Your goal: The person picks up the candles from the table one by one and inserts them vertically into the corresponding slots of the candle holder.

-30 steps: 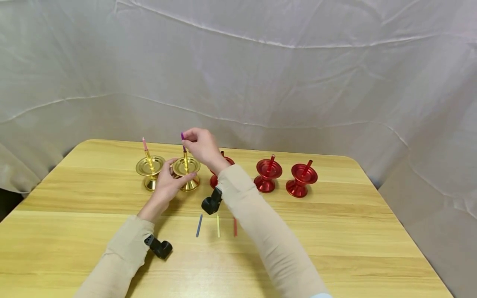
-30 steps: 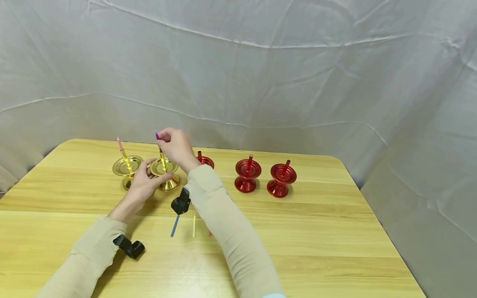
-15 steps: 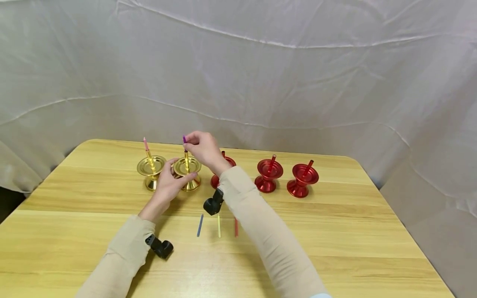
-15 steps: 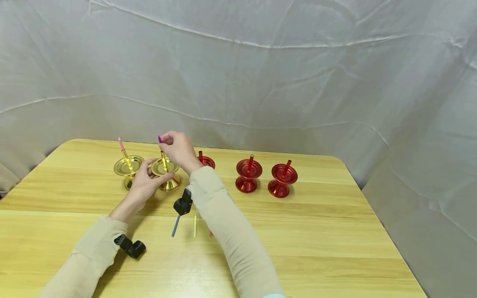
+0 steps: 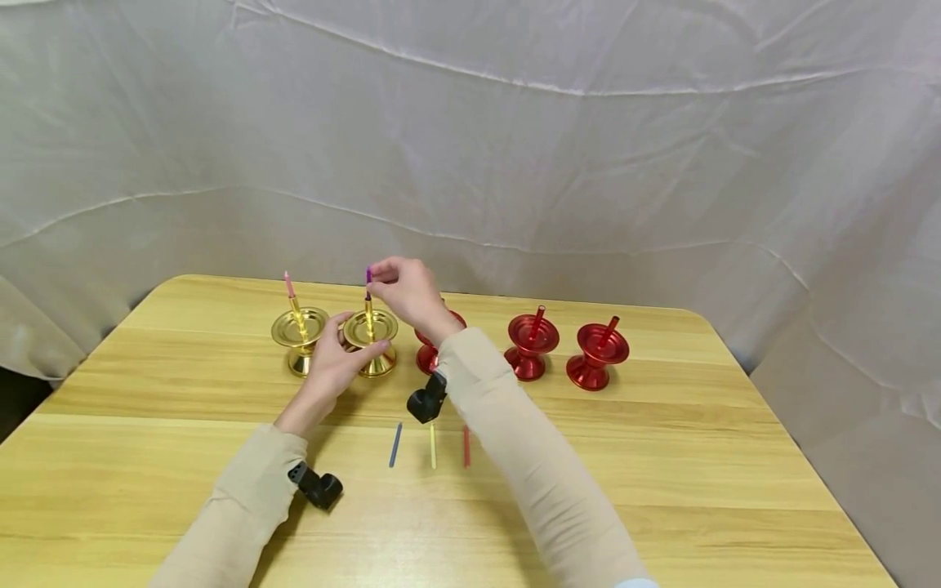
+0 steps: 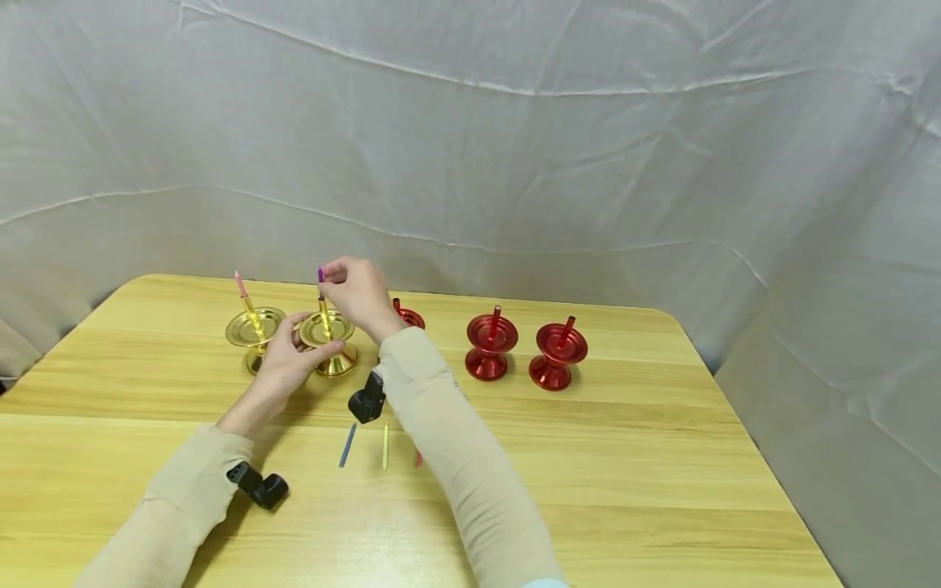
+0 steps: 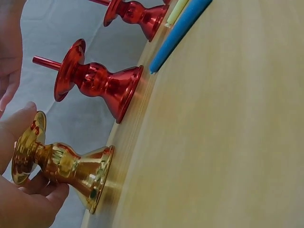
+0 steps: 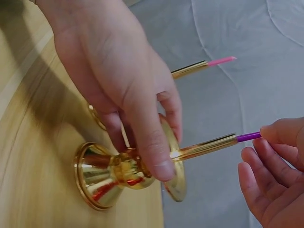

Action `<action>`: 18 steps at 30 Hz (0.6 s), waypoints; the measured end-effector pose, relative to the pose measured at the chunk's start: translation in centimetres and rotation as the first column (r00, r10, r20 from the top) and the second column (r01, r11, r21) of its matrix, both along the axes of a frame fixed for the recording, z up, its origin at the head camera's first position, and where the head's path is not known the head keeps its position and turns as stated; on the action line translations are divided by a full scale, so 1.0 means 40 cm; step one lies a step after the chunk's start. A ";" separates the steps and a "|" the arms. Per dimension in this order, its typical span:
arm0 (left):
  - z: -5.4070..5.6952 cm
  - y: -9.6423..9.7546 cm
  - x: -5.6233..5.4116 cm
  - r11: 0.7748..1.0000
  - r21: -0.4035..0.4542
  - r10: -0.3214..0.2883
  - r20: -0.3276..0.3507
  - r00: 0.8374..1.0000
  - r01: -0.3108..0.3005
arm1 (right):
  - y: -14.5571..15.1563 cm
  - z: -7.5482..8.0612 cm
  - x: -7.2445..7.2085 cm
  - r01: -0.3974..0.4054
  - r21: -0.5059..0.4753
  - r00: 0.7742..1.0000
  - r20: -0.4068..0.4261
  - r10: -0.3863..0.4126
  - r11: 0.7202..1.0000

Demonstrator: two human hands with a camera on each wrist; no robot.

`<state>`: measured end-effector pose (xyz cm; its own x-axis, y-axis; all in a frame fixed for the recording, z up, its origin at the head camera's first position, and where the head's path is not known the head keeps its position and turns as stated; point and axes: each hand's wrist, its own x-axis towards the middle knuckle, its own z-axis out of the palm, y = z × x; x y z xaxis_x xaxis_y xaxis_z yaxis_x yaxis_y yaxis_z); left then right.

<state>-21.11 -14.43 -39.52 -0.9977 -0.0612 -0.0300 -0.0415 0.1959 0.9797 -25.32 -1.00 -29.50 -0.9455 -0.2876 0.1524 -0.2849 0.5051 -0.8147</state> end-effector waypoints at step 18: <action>0.038 0.016 0.029 0.975 -0.204 0.078 -0.057 0.995 -0.088 | 0.112 0.072 0.047 -0.011 -0.009 0.988 -0.152 0.010 1.000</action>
